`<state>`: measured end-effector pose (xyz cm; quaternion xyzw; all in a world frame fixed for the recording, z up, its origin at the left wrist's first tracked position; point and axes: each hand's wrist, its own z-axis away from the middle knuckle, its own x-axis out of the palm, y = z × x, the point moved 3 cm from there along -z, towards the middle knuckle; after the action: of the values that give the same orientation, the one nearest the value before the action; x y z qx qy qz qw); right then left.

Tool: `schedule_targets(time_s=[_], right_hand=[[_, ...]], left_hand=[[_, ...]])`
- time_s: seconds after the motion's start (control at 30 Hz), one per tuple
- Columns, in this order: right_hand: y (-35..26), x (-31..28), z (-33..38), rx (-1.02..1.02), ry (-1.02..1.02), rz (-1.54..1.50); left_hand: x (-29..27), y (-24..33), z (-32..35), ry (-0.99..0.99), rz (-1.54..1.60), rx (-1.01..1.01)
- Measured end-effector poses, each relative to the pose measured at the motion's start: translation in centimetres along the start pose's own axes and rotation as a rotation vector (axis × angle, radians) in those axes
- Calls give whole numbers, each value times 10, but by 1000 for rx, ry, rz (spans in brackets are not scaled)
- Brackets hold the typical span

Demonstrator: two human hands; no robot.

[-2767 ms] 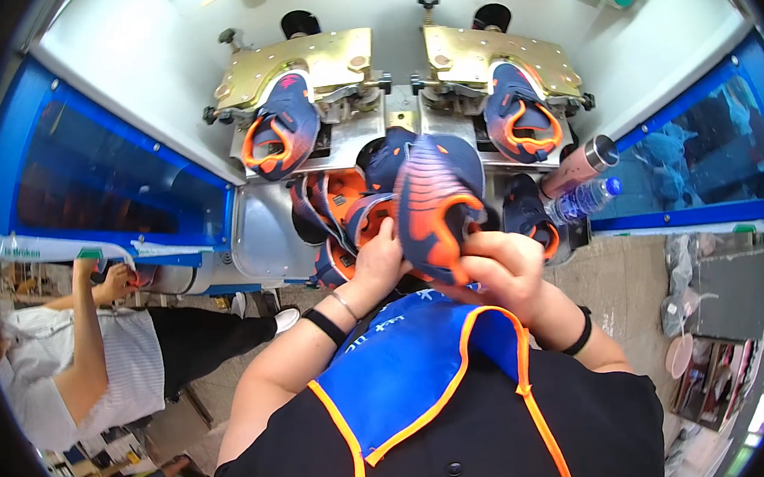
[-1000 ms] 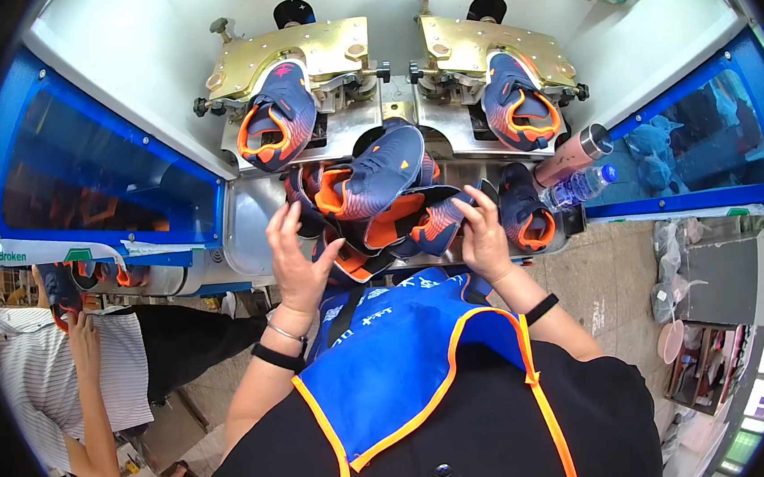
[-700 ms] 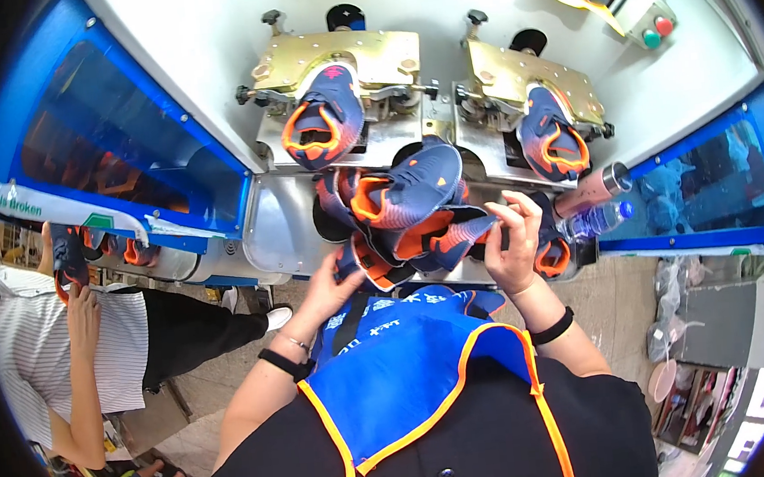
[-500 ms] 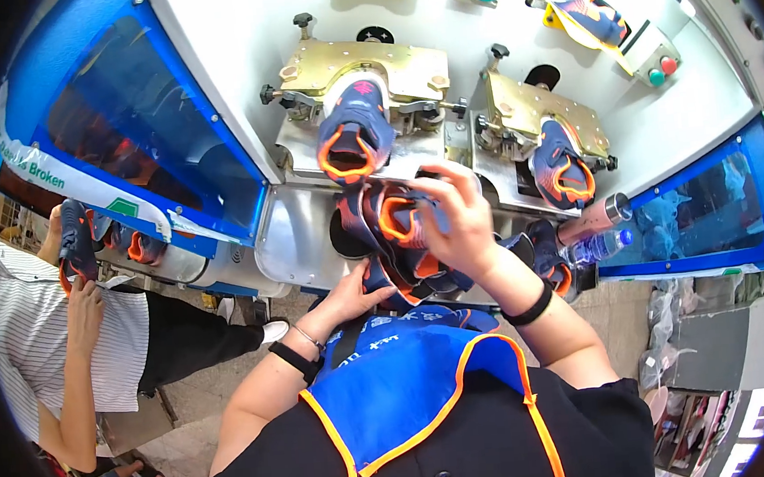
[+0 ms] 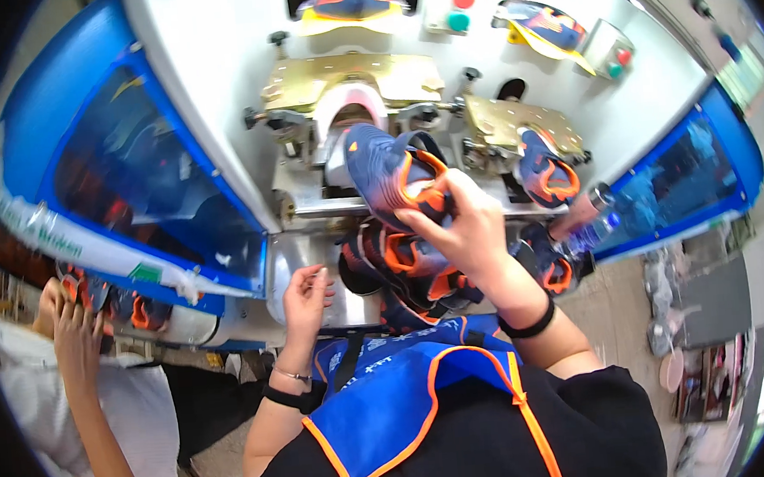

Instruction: Operating a shoe-lasting machine to shape and mount shoe uppers onto lasts.

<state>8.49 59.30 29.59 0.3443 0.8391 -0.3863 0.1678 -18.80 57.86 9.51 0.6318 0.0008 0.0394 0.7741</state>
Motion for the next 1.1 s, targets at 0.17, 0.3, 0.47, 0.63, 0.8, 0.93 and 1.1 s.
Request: schedule_targets(time_s=[0.17, 0.3, 0.47, 0.63, 0.8, 0.93, 1.1], right_hand=[[20, -138, 63, 14, 85, 110], [41, -234, 139, 323, 137, 322], [96, -246, 220, 565, 153, 402], [184, -208, 236, 650, -111, 415], [236, -190, 231, 561, -286, 490], [215, -196, 217, 391, -251, 604], [146, -175, 110, -59, 42, 416]], left_hand=[[25, 28, -14, -51, 55, 239], [48, 42, -17, -92, 70, 308], [80, 54, -21, -113, 43, 359], [118, 63, -16, -175, 1, 359], [132, 60, -1, -179, -37, 360], [117, 59, 6, -117, -52, 349], [89, 74, 9, -61, -63, 361]])
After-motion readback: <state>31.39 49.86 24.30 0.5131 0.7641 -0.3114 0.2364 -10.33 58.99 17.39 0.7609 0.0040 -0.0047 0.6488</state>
